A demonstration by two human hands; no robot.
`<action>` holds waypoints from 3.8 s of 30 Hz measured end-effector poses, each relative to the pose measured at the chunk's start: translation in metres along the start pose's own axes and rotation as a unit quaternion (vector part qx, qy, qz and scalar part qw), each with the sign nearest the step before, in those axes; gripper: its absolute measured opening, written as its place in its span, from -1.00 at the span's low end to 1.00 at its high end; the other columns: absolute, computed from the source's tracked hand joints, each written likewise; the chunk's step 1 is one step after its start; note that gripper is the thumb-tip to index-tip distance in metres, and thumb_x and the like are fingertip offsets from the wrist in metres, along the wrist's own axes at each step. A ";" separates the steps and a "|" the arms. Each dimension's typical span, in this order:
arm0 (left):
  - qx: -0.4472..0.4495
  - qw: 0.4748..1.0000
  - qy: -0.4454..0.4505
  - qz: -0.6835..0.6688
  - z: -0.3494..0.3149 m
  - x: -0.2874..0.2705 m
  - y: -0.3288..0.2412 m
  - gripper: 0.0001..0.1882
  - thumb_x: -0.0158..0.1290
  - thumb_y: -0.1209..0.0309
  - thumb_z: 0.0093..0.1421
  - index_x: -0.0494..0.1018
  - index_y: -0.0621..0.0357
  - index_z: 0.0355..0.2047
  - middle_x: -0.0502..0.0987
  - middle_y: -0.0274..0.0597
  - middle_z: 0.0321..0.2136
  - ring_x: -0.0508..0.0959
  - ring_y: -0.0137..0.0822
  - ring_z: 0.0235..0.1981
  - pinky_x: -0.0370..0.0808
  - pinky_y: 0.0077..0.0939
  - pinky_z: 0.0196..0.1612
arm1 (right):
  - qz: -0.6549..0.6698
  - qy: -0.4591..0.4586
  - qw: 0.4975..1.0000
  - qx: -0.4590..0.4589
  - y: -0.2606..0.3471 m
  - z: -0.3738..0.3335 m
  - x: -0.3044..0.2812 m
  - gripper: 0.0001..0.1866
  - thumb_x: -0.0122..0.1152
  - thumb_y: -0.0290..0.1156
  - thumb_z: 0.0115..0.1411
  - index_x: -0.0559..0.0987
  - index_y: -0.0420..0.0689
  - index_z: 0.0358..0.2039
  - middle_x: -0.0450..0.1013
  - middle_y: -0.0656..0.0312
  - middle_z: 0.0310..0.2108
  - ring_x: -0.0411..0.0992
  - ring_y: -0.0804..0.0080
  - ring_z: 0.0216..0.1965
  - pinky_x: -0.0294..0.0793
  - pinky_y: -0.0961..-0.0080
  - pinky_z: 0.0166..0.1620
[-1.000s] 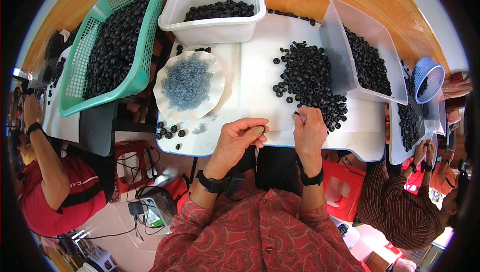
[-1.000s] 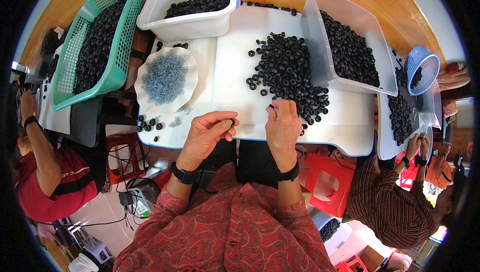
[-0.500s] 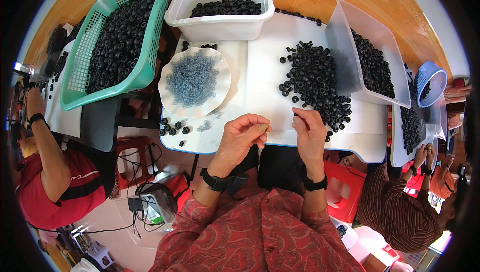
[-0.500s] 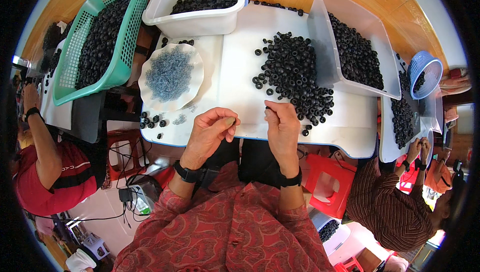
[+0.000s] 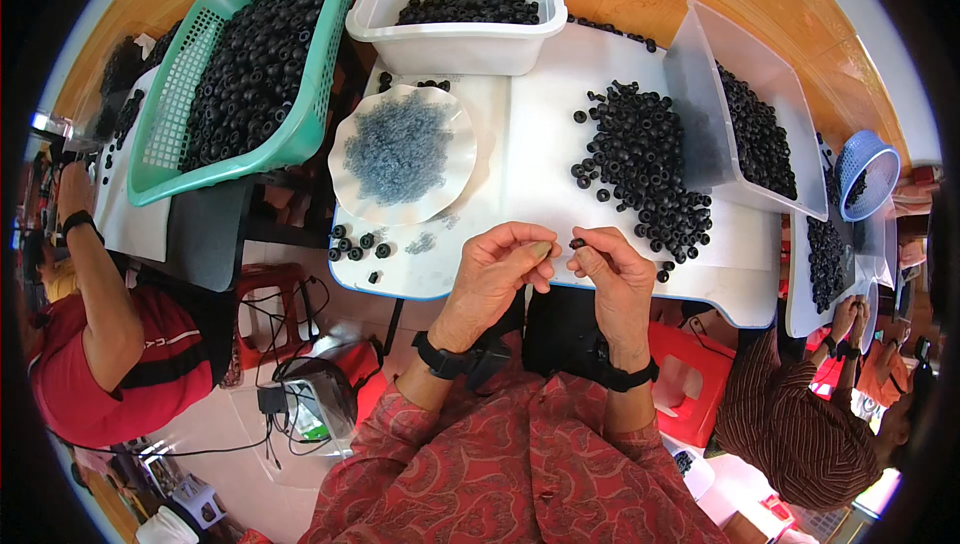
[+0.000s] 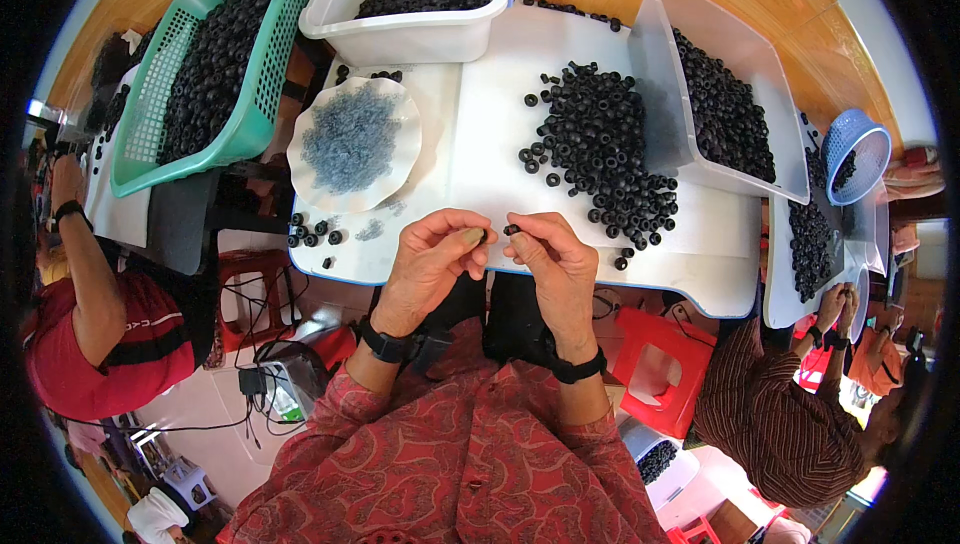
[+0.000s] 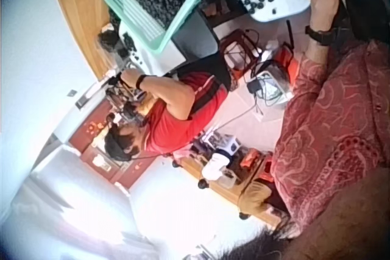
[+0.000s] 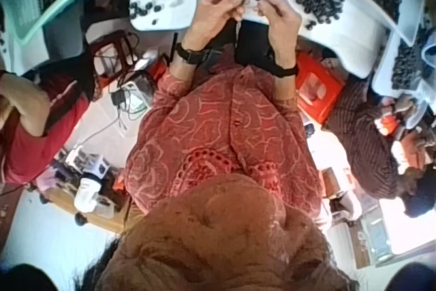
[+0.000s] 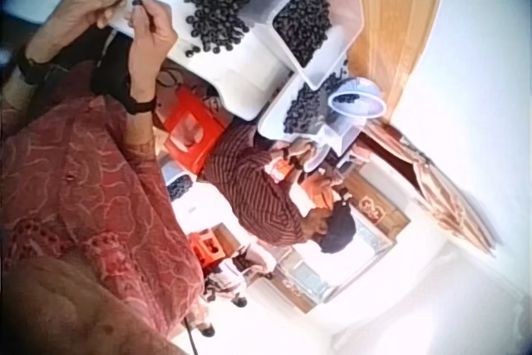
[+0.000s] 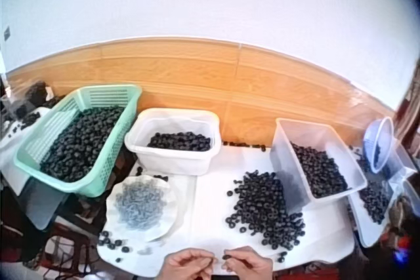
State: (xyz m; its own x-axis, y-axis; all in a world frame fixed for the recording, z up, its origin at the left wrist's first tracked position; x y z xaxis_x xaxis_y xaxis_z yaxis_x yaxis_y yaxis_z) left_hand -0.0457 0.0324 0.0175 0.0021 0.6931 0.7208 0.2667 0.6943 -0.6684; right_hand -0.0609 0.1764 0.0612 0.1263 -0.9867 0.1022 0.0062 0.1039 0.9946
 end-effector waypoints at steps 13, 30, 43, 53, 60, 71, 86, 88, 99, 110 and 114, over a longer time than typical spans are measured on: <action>0.023 0.997 0.047 -0.056 -0.006 0.009 -0.005 -0.68 0.03 0.58 0.32 0.46 0.38 0.08 0.59 0.00 -0.13 0.64 -0.31 -0.21 0.66 -0.45 -0.10 | -0.036 -0.019 0.998 -0.040 0.016 -0.006 0.009 -0.80 0.25 -0.62 0.21 0.66 -0.23 -0.14 0.44 0.31 -0.25 0.41 0.62 -0.25 0.37 0.72 -0.18; 0.031 0.995 0.044 -0.078 -0.007 0.006 -0.006 -0.71 0.02 0.56 0.34 0.48 0.35 0.05 0.60 -0.07 -0.15 0.63 -0.35 -0.22 0.65 -0.47 -0.14 | -0.009 -0.009 0.999 -0.029 0.018 -0.008 0.021 -0.80 0.25 -0.65 0.21 0.65 -0.25 -0.15 0.46 0.29 -0.24 0.41 0.60 -0.24 0.40 0.71 -0.17; 0.035 0.989 0.072 -0.122 -0.007 0.004 -0.003 -0.72 0.01 0.56 0.35 0.46 0.39 0.04 0.59 -0.08 -0.19 0.62 -0.37 -0.23 0.66 -0.50 -0.17 | -0.022 -0.028 0.998 -0.050 0.015 -0.009 0.020 -0.80 0.28 -0.66 0.18 0.67 -0.23 -0.17 0.44 0.31 -0.26 0.39 0.60 -0.25 0.36 0.73 -0.20; 0.027 0.992 0.051 -0.108 -0.006 0.003 -0.001 -0.74 0.02 0.57 0.34 0.47 0.40 0.01 0.60 -0.09 -0.21 0.63 -0.39 -0.26 0.67 -0.52 -0.19 | -0.015 -0.027 0.999 -0.039 0.012 -0.009 0.023 -0.81 0.28 -0.66 0.18 0.67 -0.23 -0.18 0.42 0.31 -0.26 0.40 0.61 -0.26 0.37 0.73 -0.20; 0.030 0.994 0.045 -0.099 -0.006 0.002 -0.001 -0.74 0.02 0.57 0.33 0.47 0.37 0.01 0.61 -0.10 -0.23 0.64 -0.38 -0.26 0.67 -0.52 -0.19 | -0.018 -0.029 0.999 -0.034 0.012 -0.009 0.024 -0.81 0.28 -0.65 0.18 0.67 -0.23 -0.18 0.43 0.31 -0.25 0.41 0.60 -0.25 0.38 0.72 -0.19; 0.034 0.994 0.038 -0.095 -0.007 0.001 -0.001 -0.74 0.03 0.57 0.33 0.48 0.35 0.01 0.62 -0.08 -0.25 0.65 -0.36 -0.28 0.67 -0.50 -0.19 | -0.070 -0.032 0.996 -0.039 0.015 -0.010 0.024 -0.82 0.28 -0.64 0.19 0.66 -0.23 -0.18 0.43 0.29 -0.25 0.42 0.59 -0.25 0.40 0.71 -0.18; 0.069 0.995 0.031 -0.070 -0.010 0.001 -0.006 -0.76 0.04 0.62 0.31 0.48 0.39 -0.02 0.61 -0.04 -0.23 0.66 -0.34 -0.32 0.68 -0.51 -0.20 | -0.190 -0.041 0.974 -0.116 0.039 -0.016 0.033 -0.83 0.27 -0.61 0.20 0.64 -0.23 -0.17 0.43 0.23 -0.25 0.42 0.54 -0.30 0.42 0.67 -0.26; 0.081 0.995 0.019 -0.046 -0.011 0.000 -0.008 -0.77 0.05 0.62 0.30 0.48 0.39 -0.04 0.62 -0.04 -0.25 0.66 -0.34 -0.37 0.67 -0.52 -0.21 | -0.212 -0.050 0.969 -0.119 0.043 -0.017 0.034 -0.83 0.28 -0.61 0.19 0.64 -0.22 -0.18 0.44 0.22 -0.26 0.43 0.53 -0.31 0.42 0.66 -0.28; 0.105 0.994 0.015 0.016 -0.013 -0.001 -0.019 -0.80 0.07 0.62 0.29 0.51 0.38 -0.08 0.63 -0.07 -0.27 0.65 -0.37 -0.38 0.65 -0.55 -0.25 | -0.221 -0.046 0.964 -0.138 0.039 -0.016 0.035 -0.81 0.31 -0.61 0.16 0.64 -0.23 -0.19 0.47 0.20 -0.28 0.46 0.50 -0.33 0.44 0.63 -0.28; 0.086 0.996 0.016 0.025 -0.012 -0.009 -0.013 -0.81 0.08 0.60 0.29 0.52 0.38 -0.09 0.64 -0.07 -0.33 0.65 -0.37 -0.41 0.65 -0.55 -0.28 | -0.209 -0.005 0.971 -0.117 0.037 -0.012 0.036 -0.79 0.31 -0.64 0.14 0.67 -0.24 -0.18 0.53 0.17 -0.31 0.52 0.51 -0.34 0.50 0.63 -0.27; 0.083 0.996 0.018 0.025 -0.013 -0.010 -0.012 -0.80 0.09 0.60 0.29 0.52 0.38 -0.09 0.64 -0.08 -0.36 0.66 -0.37 -0.42 0.65 -0.54 -0.29 | -0.194 -0.022 0.975 -0.104 0.038 -0.013 0.034 -0.79 0.32 -0.64 0.15 0.67 -0.23 -0.17 0.55 0.17 -0.32 0.53 0.52 -0.34 0.51 0.63 -0.27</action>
State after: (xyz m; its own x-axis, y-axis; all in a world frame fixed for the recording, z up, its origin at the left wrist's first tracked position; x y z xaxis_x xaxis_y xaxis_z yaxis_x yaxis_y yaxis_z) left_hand -0.0362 0.0144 0.0206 0.0464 0.7221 0.6903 0.1032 0.6838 -0.7223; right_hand -0.0437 0.1487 0.1017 0.0316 -0.9609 -0.2751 0.2474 -0.2592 0.9336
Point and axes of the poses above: each hand's wrist, its own z-axis towards the middle knuckle, its own x-axis out of the palm, y = z × x, the point moved 10 cm from there along z, towards the middle knuckle
